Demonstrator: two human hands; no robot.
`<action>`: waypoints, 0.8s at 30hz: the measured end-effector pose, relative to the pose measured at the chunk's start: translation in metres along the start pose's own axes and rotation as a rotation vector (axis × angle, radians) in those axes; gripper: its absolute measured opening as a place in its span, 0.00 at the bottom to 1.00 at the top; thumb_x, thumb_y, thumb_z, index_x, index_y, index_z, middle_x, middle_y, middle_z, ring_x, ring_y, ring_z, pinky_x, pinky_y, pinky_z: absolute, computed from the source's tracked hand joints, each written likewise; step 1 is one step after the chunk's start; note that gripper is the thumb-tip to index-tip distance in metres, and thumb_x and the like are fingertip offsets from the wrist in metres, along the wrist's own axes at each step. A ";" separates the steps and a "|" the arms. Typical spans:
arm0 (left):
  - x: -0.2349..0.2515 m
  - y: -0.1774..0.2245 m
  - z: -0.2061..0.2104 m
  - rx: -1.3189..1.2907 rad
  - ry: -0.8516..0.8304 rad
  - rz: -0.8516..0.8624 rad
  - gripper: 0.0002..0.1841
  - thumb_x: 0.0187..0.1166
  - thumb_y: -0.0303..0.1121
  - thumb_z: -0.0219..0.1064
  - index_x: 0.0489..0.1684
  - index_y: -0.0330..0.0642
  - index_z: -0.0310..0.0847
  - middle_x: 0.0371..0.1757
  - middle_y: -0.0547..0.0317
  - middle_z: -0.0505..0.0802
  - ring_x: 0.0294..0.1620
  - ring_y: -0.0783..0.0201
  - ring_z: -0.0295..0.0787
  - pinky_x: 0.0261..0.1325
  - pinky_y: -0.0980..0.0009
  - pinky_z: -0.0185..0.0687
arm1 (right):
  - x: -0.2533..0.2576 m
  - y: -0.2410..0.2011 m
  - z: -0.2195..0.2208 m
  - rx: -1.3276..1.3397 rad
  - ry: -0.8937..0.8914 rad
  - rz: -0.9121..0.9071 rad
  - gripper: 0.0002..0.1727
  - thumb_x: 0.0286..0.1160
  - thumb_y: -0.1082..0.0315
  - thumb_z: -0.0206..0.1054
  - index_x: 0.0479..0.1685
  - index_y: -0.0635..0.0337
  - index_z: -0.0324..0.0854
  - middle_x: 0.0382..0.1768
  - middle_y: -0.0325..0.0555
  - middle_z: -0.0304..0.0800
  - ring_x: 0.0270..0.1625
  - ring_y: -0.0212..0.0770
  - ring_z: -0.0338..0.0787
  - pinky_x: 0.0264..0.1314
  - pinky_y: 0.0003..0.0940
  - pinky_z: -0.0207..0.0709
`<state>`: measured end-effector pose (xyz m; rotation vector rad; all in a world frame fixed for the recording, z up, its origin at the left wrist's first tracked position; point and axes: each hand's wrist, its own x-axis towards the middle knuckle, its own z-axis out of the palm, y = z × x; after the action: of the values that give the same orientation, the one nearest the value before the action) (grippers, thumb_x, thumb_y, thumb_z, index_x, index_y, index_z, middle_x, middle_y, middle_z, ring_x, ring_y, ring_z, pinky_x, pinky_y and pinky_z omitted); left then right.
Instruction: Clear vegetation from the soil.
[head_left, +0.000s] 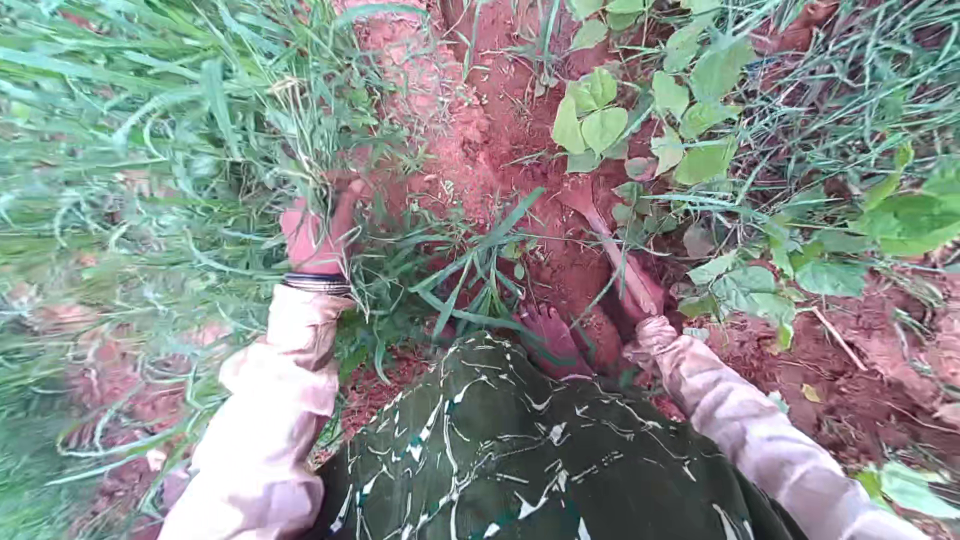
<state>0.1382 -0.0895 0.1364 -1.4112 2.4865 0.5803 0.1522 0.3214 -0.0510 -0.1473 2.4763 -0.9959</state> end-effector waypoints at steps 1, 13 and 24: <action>0.001 0.008 0.024 0.004 -0.084 0.160 0.26 0.85 0.44 0.67 0.62 0.23 0.81 0.55 0.27 0.90 0.59 0.37 0.89 0.69 0.39 0.76 | -0.001 0.008 0.002 0.052 -0.030 0.041 0.26 0.81 0.67 0.62 0.70 0.82 0.77 0.64 0.73 0.88 0.68 0.63 0.90 0.78 0.50 0.76; -0.021 0.078 0.146 0.450 -0.600 0.467 0.28 0.75 0.20 0.70 0.79 0.36 0.75 0.86 0.36 0.71 0.84 0.30 0.67 0.75 0.32 0.70 | -0.006 0.024 0.013 0.094 0.064 0.004 0.26 0.74 0.68 0.68 0.67 0.81 0.80 0.57 0.71 0.92 0.59 0.64 0.94 0.68 0.56 0.83; -0.071 0.023 0.141 -0.310 -0.349 0.177 0.22 0.91 0.28 0.53 0.73 0.15 0.71 0.72 0.23 0.83 0.78 0.43 0.79 0.85 0.59 0.66 | 0.011 -0.118 -0.057 0.016 -0.262 0.312 0.24 0.86 0.75 0.54 0.74 0.87 0.69 0.71 0.78 0.80 0.76 0.62 0.81 0.84 0.39 0.63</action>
<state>0.1545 0.0379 0.0424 -1.0681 2.3191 1.1817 0.1083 0.2677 0.0611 0.1062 2.1684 -0.8071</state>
